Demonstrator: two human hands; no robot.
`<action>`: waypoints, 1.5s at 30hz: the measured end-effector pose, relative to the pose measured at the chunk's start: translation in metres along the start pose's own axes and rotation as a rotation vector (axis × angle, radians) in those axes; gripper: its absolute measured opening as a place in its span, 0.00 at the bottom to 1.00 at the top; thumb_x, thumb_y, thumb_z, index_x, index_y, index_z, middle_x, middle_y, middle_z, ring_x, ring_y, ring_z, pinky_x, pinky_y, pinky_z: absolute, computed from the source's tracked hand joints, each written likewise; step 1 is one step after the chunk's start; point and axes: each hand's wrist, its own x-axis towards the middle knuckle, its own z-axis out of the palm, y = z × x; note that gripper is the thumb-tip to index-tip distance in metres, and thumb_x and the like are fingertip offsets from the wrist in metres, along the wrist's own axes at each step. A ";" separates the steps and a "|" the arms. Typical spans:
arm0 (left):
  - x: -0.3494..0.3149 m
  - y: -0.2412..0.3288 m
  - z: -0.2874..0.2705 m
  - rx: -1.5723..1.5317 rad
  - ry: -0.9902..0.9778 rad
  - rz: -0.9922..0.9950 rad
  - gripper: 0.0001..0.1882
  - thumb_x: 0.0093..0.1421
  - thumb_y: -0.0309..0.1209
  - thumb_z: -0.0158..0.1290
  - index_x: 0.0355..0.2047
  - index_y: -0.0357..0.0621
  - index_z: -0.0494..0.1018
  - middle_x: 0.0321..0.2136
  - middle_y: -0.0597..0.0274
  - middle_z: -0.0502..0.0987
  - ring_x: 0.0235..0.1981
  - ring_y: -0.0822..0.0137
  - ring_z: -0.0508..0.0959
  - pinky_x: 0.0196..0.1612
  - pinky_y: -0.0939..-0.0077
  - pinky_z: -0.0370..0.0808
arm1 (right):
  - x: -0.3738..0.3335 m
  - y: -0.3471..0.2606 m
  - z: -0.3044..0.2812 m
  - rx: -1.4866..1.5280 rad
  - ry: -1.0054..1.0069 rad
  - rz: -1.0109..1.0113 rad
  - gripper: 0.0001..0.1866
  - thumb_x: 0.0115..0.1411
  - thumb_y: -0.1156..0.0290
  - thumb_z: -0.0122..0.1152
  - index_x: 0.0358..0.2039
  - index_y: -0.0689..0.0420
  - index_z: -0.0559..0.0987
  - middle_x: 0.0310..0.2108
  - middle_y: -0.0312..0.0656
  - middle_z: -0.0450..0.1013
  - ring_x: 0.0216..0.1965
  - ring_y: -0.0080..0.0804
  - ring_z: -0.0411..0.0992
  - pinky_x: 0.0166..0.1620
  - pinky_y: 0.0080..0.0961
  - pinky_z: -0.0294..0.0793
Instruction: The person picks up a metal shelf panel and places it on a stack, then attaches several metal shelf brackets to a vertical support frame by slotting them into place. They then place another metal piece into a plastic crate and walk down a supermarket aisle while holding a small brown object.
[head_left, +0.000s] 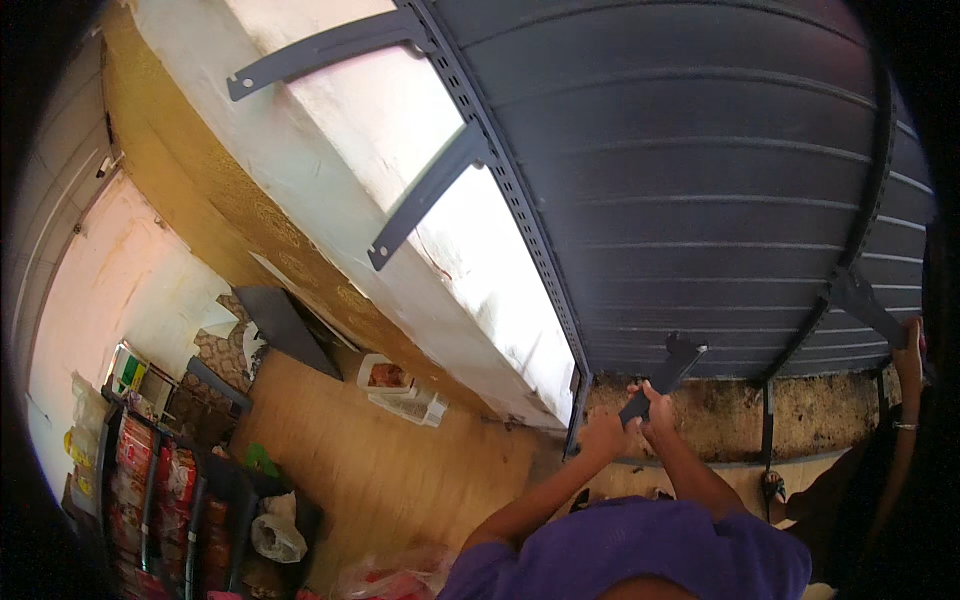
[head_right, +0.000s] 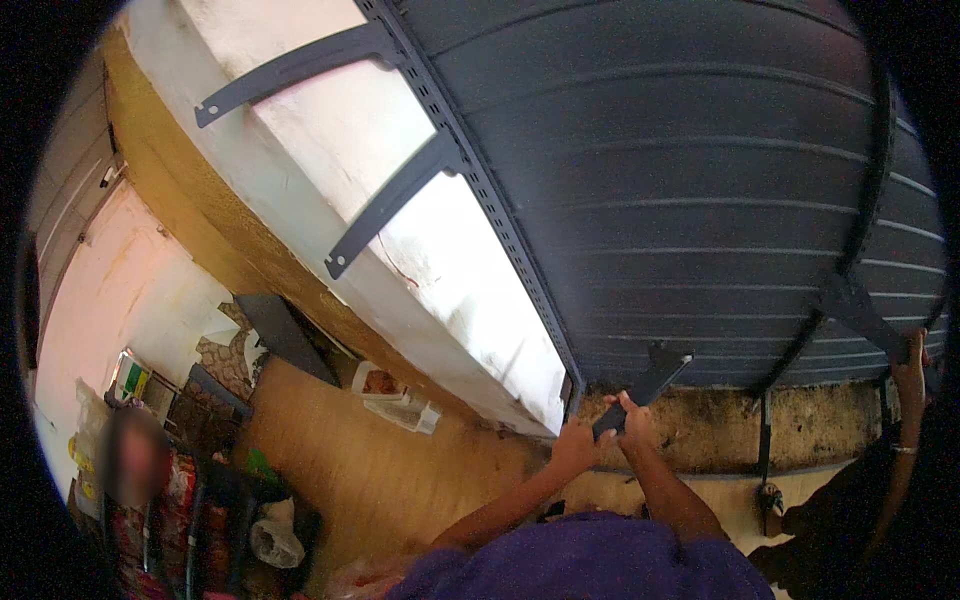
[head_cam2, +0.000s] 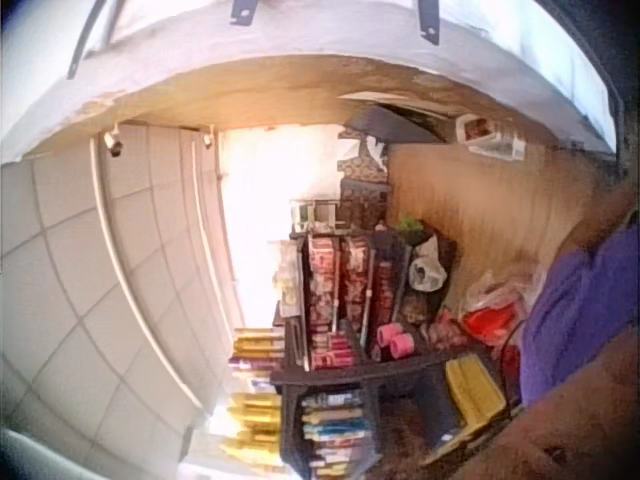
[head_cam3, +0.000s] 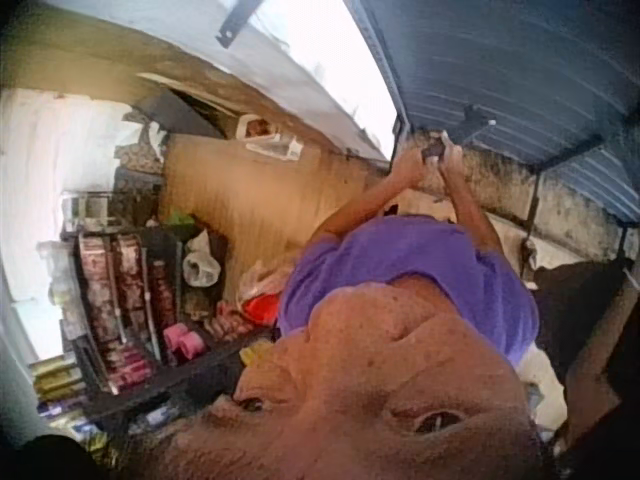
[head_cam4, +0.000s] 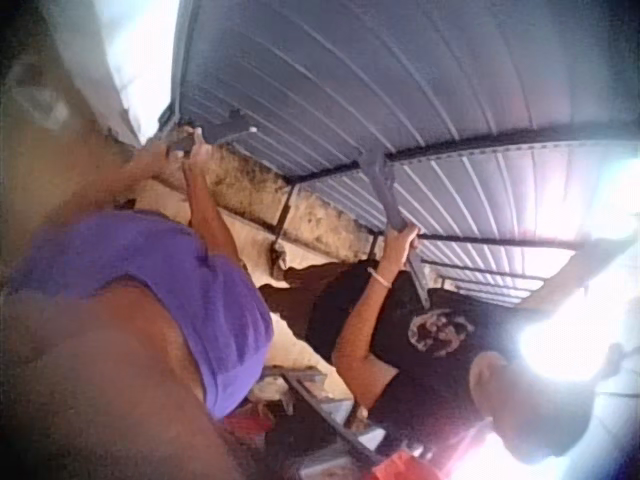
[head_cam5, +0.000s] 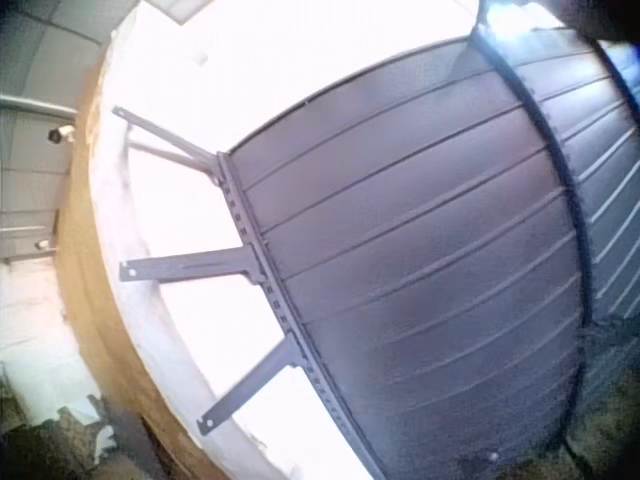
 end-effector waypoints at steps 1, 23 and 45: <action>0.000 -0.002 0.002 -0.053 0.006 0.017 0.26 0.50 0.47 0.41 0.20 0.29 0.67 0.25 0.43 0.63 0.26 0.54 0.66 0.27 0.63 0.65 | -0.004 -0.005 0.006 0.044 -0.038 -0.038 0.09 0.52 0.71 0.44 0.20 0.61 0.67 0.21 0.41 0.67 0.18 0.26 0.63 0.22 0.28 0.65; 0.006 -0.037 -0.379 -0.806 1.130 0.046 0.15 0.52 0.34 0.40 0.31 0.31 0.64 0.21 0.58 0.68 0.19 0.72 0.68 0.21 0.81 0.66 | -0.002 -0.027 -0.014 0.015 0.246 0.009 0.06 0.48 0.72 0.48 0.25 0.60 0.64 0.18 0.45 0.65 0.13 0.26 0.57 0.14 0.24 0.57; 0.101 -0.031 -0.398 -1.566 -0.261 -0.292 0.14 0.42 0.20 0.36 0.32 0.26 0.55 0.12 0.63 0.58 0.08 0.77 0.57 0.05 0.89 0.52 | -0.006 -0.013 -0.020 0.122 0.341 -0.032 0.07 0.48 0.76 0.48 0.18 0.59 0.61 0.13 0.40 0.59 0.11 0.25 0.55 0.14 0.24 0.55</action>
